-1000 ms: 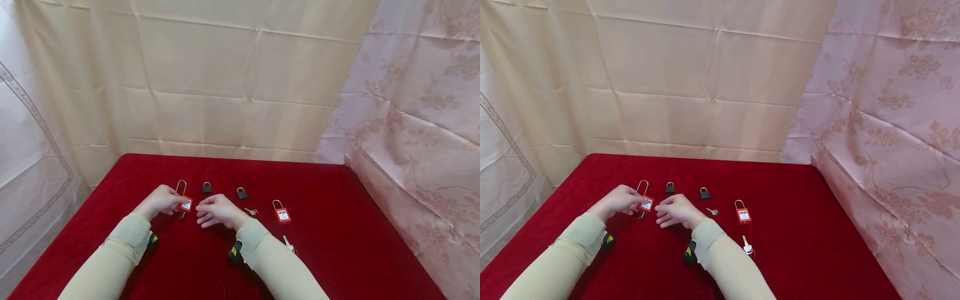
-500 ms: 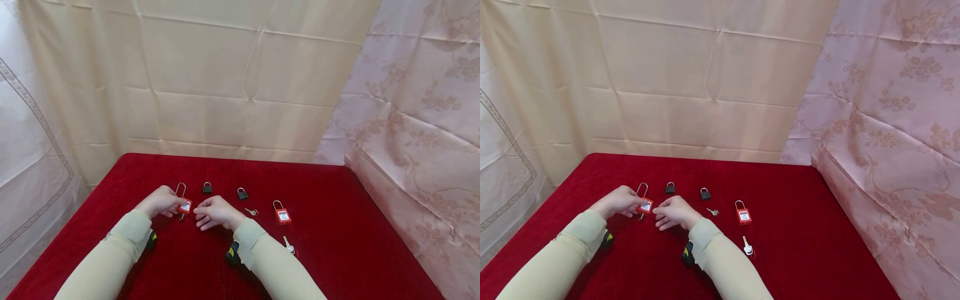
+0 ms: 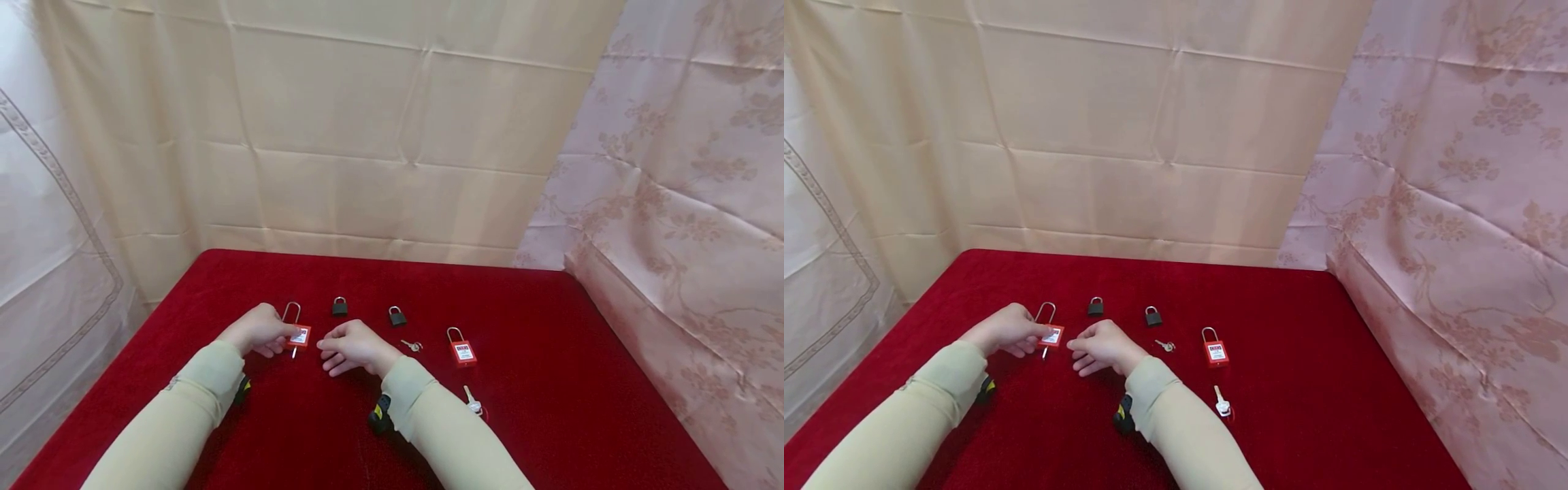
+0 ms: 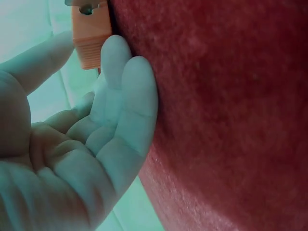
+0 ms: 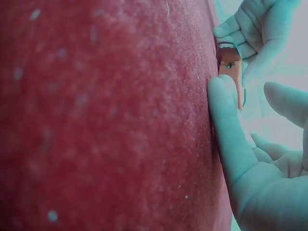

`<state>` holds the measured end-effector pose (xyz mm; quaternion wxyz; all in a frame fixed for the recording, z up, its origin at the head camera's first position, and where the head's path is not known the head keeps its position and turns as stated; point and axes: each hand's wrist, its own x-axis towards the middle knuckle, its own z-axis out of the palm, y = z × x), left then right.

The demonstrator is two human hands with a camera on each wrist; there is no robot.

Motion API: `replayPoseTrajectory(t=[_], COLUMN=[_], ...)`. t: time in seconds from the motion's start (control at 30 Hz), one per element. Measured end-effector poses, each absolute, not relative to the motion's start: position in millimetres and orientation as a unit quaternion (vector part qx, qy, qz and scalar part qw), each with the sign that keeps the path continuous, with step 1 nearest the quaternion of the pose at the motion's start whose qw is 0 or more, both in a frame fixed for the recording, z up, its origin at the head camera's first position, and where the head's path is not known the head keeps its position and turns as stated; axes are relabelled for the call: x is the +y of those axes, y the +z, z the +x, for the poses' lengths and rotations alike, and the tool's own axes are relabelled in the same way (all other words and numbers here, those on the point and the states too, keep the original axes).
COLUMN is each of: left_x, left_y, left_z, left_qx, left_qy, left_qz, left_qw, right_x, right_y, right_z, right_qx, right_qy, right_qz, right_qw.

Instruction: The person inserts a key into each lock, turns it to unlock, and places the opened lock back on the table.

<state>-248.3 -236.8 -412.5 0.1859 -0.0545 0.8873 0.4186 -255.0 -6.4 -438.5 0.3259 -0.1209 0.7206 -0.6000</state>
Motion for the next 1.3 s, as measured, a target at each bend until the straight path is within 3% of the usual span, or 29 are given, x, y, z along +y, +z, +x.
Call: replayPoseTrajectory(t=[0.47, 0.77, 1.3], left_x=[-239, -223, -179], left_y=[-408, -392, -373], left_z=[-250, -255, -243], left_qx=[0.908, 0.939, 0.91], left_qy=[0.379, 0.332, 0.406], left_qz=[-0.051, -0.011, 0.07], left_qw=[0.172, 0.093, -0.044], right_x=[4, 26, 61], right_y=[-440, -433, -407], right_z=[-259, -265, -259], right_qx=[0.711, 0.682, 0.669], right_qy=[-0.615, -0.656, -0.693], right_qz=[-0.115, -0.116, -0.146], right_qw=[0.321, 0.303, 0.224])
